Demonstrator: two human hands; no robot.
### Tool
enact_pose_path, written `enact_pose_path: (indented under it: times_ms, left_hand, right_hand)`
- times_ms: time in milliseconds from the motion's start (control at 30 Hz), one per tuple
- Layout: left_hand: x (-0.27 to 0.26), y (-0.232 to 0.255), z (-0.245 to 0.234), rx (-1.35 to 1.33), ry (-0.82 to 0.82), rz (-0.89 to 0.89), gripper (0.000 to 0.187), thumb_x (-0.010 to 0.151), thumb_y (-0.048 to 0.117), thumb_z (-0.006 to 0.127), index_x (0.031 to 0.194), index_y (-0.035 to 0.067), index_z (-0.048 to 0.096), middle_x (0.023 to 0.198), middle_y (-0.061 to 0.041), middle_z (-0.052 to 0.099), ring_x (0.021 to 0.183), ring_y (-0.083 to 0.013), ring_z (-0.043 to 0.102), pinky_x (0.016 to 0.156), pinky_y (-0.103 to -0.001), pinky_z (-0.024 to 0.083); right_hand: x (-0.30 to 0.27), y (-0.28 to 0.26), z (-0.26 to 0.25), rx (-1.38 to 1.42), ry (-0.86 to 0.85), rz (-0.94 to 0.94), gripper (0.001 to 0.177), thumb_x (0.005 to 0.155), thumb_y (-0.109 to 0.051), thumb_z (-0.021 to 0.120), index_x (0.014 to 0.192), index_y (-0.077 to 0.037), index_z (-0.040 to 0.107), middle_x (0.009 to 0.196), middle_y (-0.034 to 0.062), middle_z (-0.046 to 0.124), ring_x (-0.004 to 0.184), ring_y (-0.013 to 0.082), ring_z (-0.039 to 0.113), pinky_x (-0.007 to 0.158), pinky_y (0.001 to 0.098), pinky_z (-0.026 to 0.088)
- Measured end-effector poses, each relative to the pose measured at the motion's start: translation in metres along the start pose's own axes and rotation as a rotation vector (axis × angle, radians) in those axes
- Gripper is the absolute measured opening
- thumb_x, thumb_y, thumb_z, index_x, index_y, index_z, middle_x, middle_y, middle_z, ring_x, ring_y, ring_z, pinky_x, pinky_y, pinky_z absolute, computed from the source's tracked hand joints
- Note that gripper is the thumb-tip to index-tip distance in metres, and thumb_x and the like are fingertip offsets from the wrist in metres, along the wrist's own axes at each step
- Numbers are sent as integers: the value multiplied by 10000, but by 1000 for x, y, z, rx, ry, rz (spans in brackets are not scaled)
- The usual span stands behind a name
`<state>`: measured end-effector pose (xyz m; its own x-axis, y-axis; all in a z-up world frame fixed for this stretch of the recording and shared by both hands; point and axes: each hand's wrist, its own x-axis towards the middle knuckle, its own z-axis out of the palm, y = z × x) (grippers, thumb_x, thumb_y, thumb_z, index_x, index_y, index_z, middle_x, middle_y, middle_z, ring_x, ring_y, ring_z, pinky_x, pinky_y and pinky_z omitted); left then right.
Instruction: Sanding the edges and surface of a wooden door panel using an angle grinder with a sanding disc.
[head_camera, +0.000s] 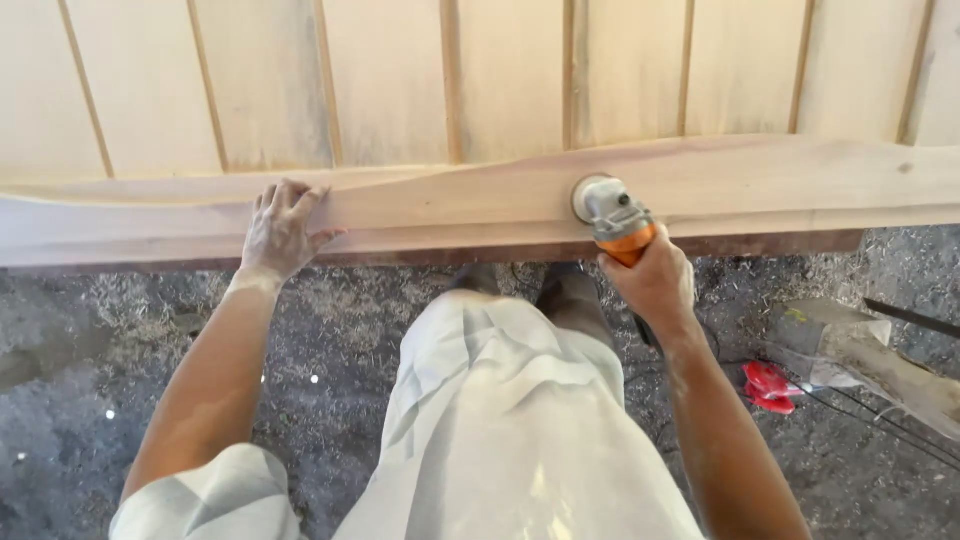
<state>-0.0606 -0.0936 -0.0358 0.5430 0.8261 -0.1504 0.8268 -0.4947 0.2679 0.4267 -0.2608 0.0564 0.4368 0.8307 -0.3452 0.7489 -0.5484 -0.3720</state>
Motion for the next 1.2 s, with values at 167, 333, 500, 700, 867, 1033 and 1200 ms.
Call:
enact_pose_path:
  times_ms: [167, 333, 500, 700, 867, 1033, 1200]
  left_hand:
    - [-1, -4, 7, 24, 43, 57, 745, 804, 532, 805, 1396, 111, 635, 1305, -103, 572, 1260, -294, 531, 1169, -459, 438]
    - [15, 23, 18, 16, 15, 85, 862, 748, 623, 829, 1375, 77, 607, 1277, -143, 557, 1224, -311, 517, 1113, -495, 431]
    - [62, 98, 41, -31, 0, 188, 926, 771, 679, 807, 1403, 51, 554, 1314, -154, 534, 1230, -299, 500, 1097, -495, 427]
    - [124, 214, 51, -83, 55, 305, 1052, 732, 765, 778, 1419, 21, 492, 1302, -165, 496, 1231, -324, 468, 1072, -514, 393]
    - [168, 311, 48, -137, 101, 362, 1144, 699, 752, 800, 1467, -21, 450, 1337, -166, 475, 1256, -337, 452, 1083, -513, 358]
    - [212, 392, 69, -87, 31, 407, 1235, 620, 786, 813, 1450, -24, 389, 1324, -195, 448, 1257, -355, 438, 1066, -542, 367]
    - [241, 455, 77, 67, -71, 430, 1189, 640, 719, 814, 1484, 23, 349, 1361, -200, 424, 1262, -354, 428, 1080, -532, 371]
  right_hand:
    - [-10, -33, 21, 5, -83, 0, 553, 760, -364, 859, 1101, -18, 594, 902, 183, 743, 795, 358, 752, 716, 471, 613]
    - [-14, -38, 15, 10, -70, -55, 504, 754, -306, 862, 1050, -9, 583, 853, 212, 728, 806, 414, 721, 724, 517, 571]
    - [-6, 1, -2, 12, -35, -35, 493, 750, -302, 863, 1030, -13, 578, 842, 215, 722, 802, 425, 717, 720, 521, 569]
    - [7, 64, -37, 16, -5, 54, 514, 753, -319, 859, 1043, -13, 567, 834, 220, 723, 793, 444, 712, 704, 537, 565]
    - [21, 133, -71, 17, 44, 129, 525, 757, -334, 858, 1052, -14, 564, 843, 230, 725, 805, 457, 708, 709, 546, 562]
    - [44, 235, -94, -26, 121, 204, 587, 794, -377, 865, 1123, 2, 560, 922, 210, 728, 794, 373, 733, 707, 489, 611]
    - [60, 307, -130, 90, 103, 316, 644, 825, -358, 856, 1237, 21, 537, 1047, 180, 710, 826, 268, 740, 711, 413, 648]
